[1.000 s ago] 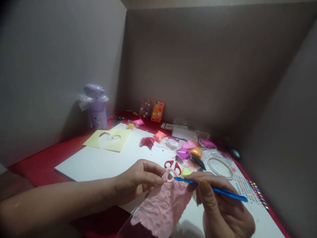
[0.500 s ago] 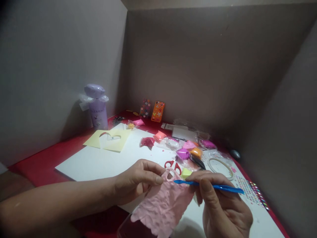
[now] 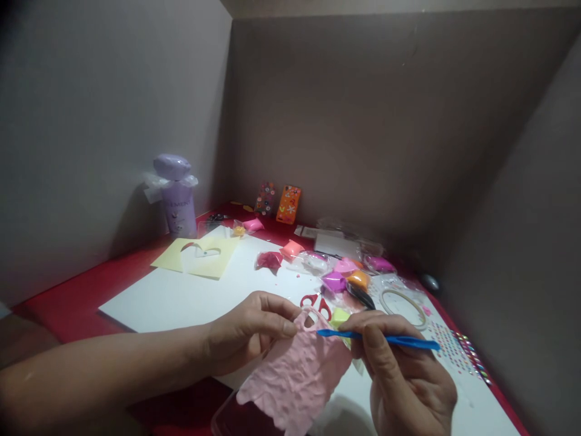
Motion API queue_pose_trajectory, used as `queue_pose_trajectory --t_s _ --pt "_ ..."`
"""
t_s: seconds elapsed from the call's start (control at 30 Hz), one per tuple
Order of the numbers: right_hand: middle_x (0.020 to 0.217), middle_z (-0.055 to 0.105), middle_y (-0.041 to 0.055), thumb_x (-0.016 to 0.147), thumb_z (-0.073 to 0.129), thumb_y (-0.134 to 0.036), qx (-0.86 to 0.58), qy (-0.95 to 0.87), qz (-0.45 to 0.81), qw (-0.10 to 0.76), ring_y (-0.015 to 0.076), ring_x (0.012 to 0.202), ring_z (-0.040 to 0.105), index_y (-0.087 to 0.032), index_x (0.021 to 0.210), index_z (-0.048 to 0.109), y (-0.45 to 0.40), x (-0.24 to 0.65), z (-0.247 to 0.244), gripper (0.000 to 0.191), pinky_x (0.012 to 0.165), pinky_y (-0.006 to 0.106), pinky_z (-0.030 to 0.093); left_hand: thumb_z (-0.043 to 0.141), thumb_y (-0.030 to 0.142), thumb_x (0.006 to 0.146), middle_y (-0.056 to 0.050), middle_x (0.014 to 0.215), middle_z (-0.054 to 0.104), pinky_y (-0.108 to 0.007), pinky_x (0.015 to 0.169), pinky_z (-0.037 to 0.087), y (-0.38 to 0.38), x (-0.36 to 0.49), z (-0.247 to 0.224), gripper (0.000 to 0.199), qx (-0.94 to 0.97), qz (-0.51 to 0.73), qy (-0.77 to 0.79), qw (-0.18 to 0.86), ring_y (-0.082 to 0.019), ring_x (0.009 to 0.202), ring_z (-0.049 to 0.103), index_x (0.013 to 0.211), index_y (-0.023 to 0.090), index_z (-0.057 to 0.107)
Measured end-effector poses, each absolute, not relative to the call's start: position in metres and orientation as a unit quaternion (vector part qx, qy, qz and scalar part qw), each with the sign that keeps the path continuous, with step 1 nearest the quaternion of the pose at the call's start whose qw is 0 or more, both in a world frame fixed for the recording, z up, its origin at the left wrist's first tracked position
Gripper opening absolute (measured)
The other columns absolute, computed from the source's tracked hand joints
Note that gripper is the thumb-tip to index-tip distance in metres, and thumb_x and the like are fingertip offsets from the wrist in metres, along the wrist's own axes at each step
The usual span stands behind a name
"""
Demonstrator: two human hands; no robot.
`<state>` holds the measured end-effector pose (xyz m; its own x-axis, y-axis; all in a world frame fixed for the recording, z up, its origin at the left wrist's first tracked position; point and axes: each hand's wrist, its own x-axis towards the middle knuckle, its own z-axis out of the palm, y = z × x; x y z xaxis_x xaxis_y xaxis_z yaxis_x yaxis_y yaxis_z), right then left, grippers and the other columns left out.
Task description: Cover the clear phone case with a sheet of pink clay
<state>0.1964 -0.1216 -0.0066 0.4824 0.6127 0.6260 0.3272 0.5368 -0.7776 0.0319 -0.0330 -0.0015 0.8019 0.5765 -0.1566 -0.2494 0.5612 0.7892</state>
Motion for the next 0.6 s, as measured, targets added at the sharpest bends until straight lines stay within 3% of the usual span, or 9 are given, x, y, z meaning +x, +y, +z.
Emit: queue_pose_trajectory --t_s 0.6 --pt "0.078 0.061 0.0042 0.073 0.068 -0.039 -0.484 -0.437 0.151 0.743 0.0127 0.073 0.063 -0.019 0.07 0.064 -0.1224 0.1981 -0.0072 0.02 0.058 0.019 0.053 0.074 0.014 0.05 -0.005 0.07 0.062 -0.024 0.068 0.042 -0.0329 0.0312 -0.002 0.026 0.403 0.242 0.203 0.859 -0.011 0.065 0.056 0.075 0.007 0.071"
